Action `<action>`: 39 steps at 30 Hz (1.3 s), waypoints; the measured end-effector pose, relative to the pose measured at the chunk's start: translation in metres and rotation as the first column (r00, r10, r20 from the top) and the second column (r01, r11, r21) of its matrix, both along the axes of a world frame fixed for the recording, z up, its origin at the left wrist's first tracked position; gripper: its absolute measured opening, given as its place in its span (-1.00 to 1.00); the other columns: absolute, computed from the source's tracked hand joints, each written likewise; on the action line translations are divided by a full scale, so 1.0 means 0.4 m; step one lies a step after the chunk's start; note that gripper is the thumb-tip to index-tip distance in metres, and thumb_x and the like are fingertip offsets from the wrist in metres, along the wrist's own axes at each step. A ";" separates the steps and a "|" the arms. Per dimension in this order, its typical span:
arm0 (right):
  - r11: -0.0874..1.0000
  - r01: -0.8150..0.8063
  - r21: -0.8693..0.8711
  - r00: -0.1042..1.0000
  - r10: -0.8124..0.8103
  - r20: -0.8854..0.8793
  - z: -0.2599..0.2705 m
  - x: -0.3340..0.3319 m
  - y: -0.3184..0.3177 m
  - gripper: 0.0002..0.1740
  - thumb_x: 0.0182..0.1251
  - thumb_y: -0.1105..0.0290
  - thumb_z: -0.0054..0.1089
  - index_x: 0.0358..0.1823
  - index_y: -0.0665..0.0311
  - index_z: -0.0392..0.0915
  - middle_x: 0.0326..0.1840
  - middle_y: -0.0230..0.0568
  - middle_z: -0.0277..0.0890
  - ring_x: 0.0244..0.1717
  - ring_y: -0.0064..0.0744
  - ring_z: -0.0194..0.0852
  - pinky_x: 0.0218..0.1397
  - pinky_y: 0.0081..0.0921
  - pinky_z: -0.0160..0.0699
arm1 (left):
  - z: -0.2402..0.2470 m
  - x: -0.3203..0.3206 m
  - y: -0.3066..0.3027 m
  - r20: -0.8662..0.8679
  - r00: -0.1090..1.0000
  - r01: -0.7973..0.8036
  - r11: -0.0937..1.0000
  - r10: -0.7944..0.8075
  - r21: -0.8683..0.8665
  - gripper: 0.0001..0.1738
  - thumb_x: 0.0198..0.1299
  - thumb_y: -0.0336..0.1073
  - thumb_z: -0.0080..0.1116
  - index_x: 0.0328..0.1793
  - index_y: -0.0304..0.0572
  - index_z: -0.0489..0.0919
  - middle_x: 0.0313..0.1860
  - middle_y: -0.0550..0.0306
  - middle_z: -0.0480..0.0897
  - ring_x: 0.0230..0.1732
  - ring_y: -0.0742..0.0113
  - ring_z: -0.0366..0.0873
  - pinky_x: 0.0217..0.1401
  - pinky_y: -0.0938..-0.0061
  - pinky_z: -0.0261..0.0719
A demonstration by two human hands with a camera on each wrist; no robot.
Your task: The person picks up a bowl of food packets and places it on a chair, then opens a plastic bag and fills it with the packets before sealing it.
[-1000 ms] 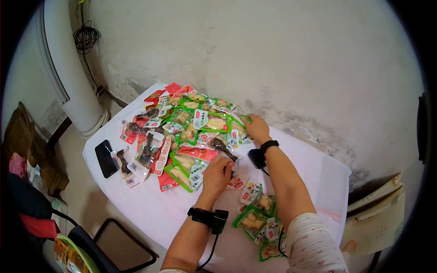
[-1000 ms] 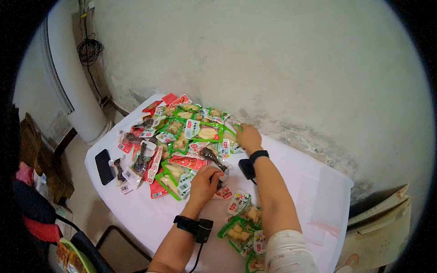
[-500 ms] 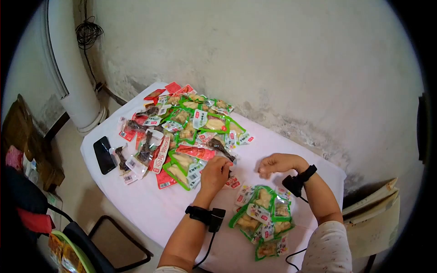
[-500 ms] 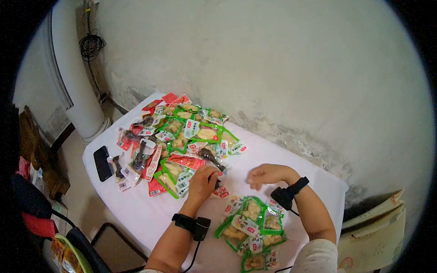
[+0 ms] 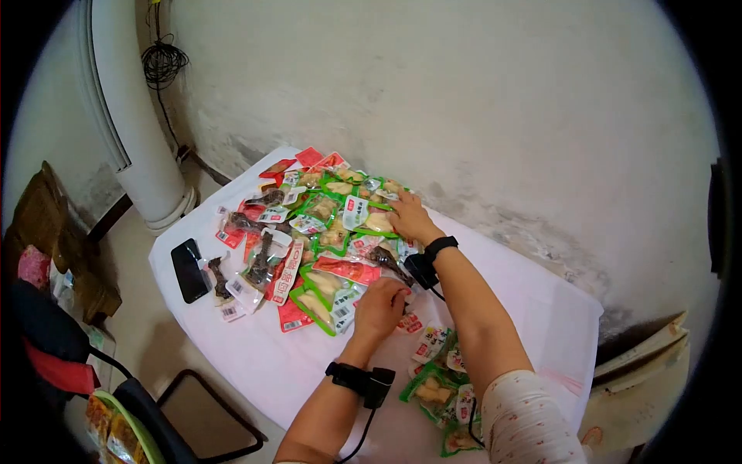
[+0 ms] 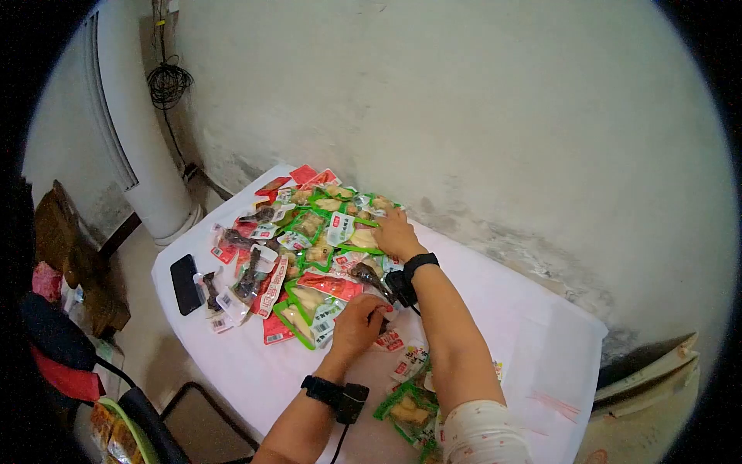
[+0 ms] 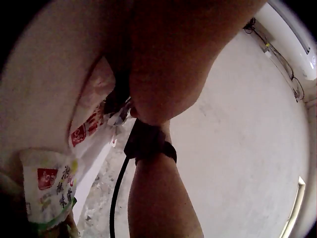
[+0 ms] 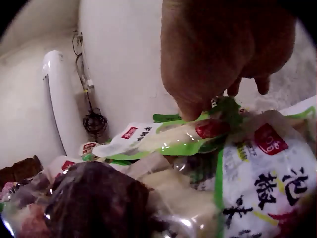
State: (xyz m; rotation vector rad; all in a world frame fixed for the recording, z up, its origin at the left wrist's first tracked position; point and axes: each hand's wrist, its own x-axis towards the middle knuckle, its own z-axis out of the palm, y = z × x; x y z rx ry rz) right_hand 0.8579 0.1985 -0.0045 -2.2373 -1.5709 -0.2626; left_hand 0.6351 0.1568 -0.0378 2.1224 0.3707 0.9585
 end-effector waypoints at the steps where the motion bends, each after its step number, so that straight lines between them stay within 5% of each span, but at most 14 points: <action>1: 0.999 0.033 -0.017 0.999 -0.033 -0.012 -0.007 0.009 0.004 -0.62 0.21 0.29 0.05 0.05 0.21 0.57 0.25 0.11 0.34 0.29 0.15 0.21 0.27 -0.13 0.34 | 0.000 0.000 0.000 -0.001 1.000 -0.001 1.000 0.001 0.000 -0.90 0.15 -0.36 0.12 -0.28 -0.20 0.61 -0.25 0.04 0.59 -0.16 0.00 0.53 -0.08 0.26 0.50; 4: 0.939 -0.048 0.341 0.997 0.065 -0.038 0.009 0.047 -0.010 -0.66 0.22 0.39 0.00 0.01 0.25 0.58 0.10 0.05 0.48 0.18 0.08 0.37 0.17 -0.13 0.43 | 0.002 -0.002 -0.002 0.007 1.000 -0.006 1.000 0.006 0.006 -0.90 0.15 -0.36 0.12 -0.27 -0.19 0.61 -0.25 0.04 0.59 -0.17 0.00 0.53 -0.09 0.26 0.49; 5: 0.939 -0.048 0.340 0.997 0.065 -0.036 0.026 0.056 -0.028 -0.66 0.22 0.39 0.00 0.01 0.25 0.58 0.10 0.05 0.48 0.18 0.08 0.37 0.17 -0.13 0.43 | 0.003 -0.002 -0.003 0.008 1.000 -0.006 1.000 0.006 0.005 -0.90 0.15 -0.36 0.13 -0.27 -0.19 0.61 -0.25 0.04 0.59 -0.17 0.00 0.53 -0.09 0.26 0.49; 7: 0.823 0.113 0.556 0.986 -0.025 -0.164 0.066 0.076 -0.079 -0.68 0.20 0.48 -0.02 -0.05 0.29 0.60 -0.08 -0.07 0.59 -0.01 -0.07 0.54 0.04 -0.26 0.52 | 0.005 -0.003 -0.003 0.011 1.000 -0.005 1.000 0.005 0.003 -0.90 0.15 -0.35 0.13 -0.27 -0.19 0.61 -0.25 0.05 0.59 -0.17 0.01 0.53 -0.10 0.26 0.49; 9: 0.708 0.154 0.689 0.944 0.101 -0.315 0.104 0.094 -0.130 -0.71 0.21 0.51 -0.02 -0.11 0.29 0.63 -0.21 -0.20 0.64 -0.22 -0.32 0.59 -0.12 -0.46 0.55 | 0.003 -0.002 -0.003 0.029 1.000 -0.010 1.000 0.010 0.004 -0.89 0.16 -0.34 0.12 -0.27 -0.18 0.61 -0.25 0.06 0.59 -0.17 0.02 0.53 -0.09 0.27 0.49; 11: 0.795 0.272 0.542 0.763 0.166 -0.625 0.175 0.065 -0.219 -0.76 0.25 0.48 0.02 -0.14 0.35 0.62 -0.26 -0.31 0.62 -0.25 -0.53 0.54 -0.18 -0.53 0.54 | 0.001 0.000 -0.003 0.024 1.000 -0.015 1.000 0.015 -0.006 -0.89 0.17 -0.34 0.12 -0.27 -0.17 0.61 -0.25 0.06 0.59 -0.17 0.02 0.53 -0.09 0.27 0.49; 16: 0.982 0.091 0.168 0.531 0.095 -0.842 0.255 -0.092 -0.452 -0.82 0.23 0.50 0.09 -0.20 0.23 0.64 -0.34 -0.47 0.58 -0.38 -0.72 0.42 -0.34 -0.70 0.39 | -0.006 0.005 -0.002 0.024 0.999 -0.031 0.998 0.032 -0.046 -0.88 0.19 -0.32 0.09 -0.26 -0.17 0.61 -0.25 0.07 0.60 -0.16 0.04 0.54 -0.10 0.29 0.50; 18: 0.987 -0.159 0.010 0.473 0.085 -0.877 0.247 -0.149 -0.505 -0.83 0.25 0.48 0.11 -0.17 0.24 0.62 -0.20 -0.47 0.59 -0.30 -0.70 0.45 -0.25 -0.67 0.44 | -0.013 0.004 0.001 0.030 0.999 -0.021 0.999 0.022 -0.030 -0.87 0.20 -0.32 0.08 -0.26 -0.17 0.61 -0.25 0.07 0.60 -0.17 0.04 0.54 -0.12 0.29 0.50; 21: 0.973 -0.219 -0.077 0.431 0.026 -0.902 0.217 -0.198 -0.504 -0.83 0.29 0.44 0.10 -0.14 0.27 0.60 -0.14 -0.35 0.59 -0.23 -0.57 0.51 -0.16 -0.57 0.49 | 0.003 -0.002 -0.004 0.044 0.999 -0.016 0.998 0.019 -0.067 -0.84 0.22 -0.34 0.04 -0.27 -0.24 0.61 -0.26 0.04 0.61 -0.18 0.06 0.56 -0.06 0.31 0.50; 23: 0.957 -0.269 -0.108 0.795 0.157 -0.585 0.182 -0.176 -0.465 -0.75 0.25 0.37 0.15 -0.08 0.29 0.57 -0.15 -0.16 0.58 -0.15 -0.36 0.56 -0.07 -0.47 0.51 | -0.001 0.001 -0.004 0.054 0.998 -0.015 0.998 0.018 -0.065 -0.84 0.21 -0.34 0.05 -0.27 -0.24 0.61 -0.27 0.04 0.61 -0.18 0.07 0.56 -0.06 0.32 0.50; 27: 0.985 -0.171 -0.037 0.951 0.155 -0.268 0.148 -0.133 -0.298 -0.61 0.16 0.33 0.23 0.02 0.27 0.51 -0.02 -0.05 0.53 0.01 -0.17 0.52 0.05 -0.35 0.49 | 0.000 0.000 -0.002 0.044 0.999 -0.016 0.999 0.018 -0.050 -0.85 0.21 -0.34 0.06 -0.27 -0.23 0.61 -0.27 0.04 0.61 -0.18 0.07 0.57 -0.06 0.32 0.50; 31: 0.977 -0.204 0.069 0.973 0.194 0.127 0.080 -0.091 -0.131 -0.48 0.11 0.28 0.24 0.15 0.16 0.43 0.07 -0.01 0.47 0.09 -0.03 0.44 0.11 -0.21 0.44 | -0.012 0.007 0.001 0.094 0.996 -0.005 0.999 0.008 -0.036 -0.89 0.14 -0.35 0.13 -0.29 -0.22 0.60 -0.29 0.03 0.60 -0.20 0.01 0.53 -0.11 0.28 0.50; 34: 0.982 -0.108 -0.155 0.989 0.122 0.081 0.042 -0.082 -0.079 -0.53 0.12 0.31 0.18 0.10 0.22 0.43 0.01 -0.02 0.50 0.06 -0.03 0.44 0.07 -0.17 0.45 | -0.008 0.004 0.000 0.065 0.998 0.002 0.999 0.000 -0.032 -0.90 0.13 -0.36 0.13 -0.29 -0.21 0.60 -0.29 0.02 0.60 -0.19 -0.01 0.53 -0.10 0.26 0.49; 39: 0.977 -0.055 -0.206 0.957 0.111 0.269 0.024 -0.063 -0.075 -0.71 0.07 0.40 0.08 -0.12 0.22 0.48 -0.25 -0.08 0.55 -0.13 -0.05 0.50 -0.16 -0.16 0.50 | 0.006 -0.002 -0.006 0.027 1.000 -0.014 1.000 0.014 -0.024 -0.91 0.13 -0.37 0.12 -0.30 -0.20 0.59 -0.30 0.02 0.59 -0.18 -0.02 0.52 -0.09 0.23 0.48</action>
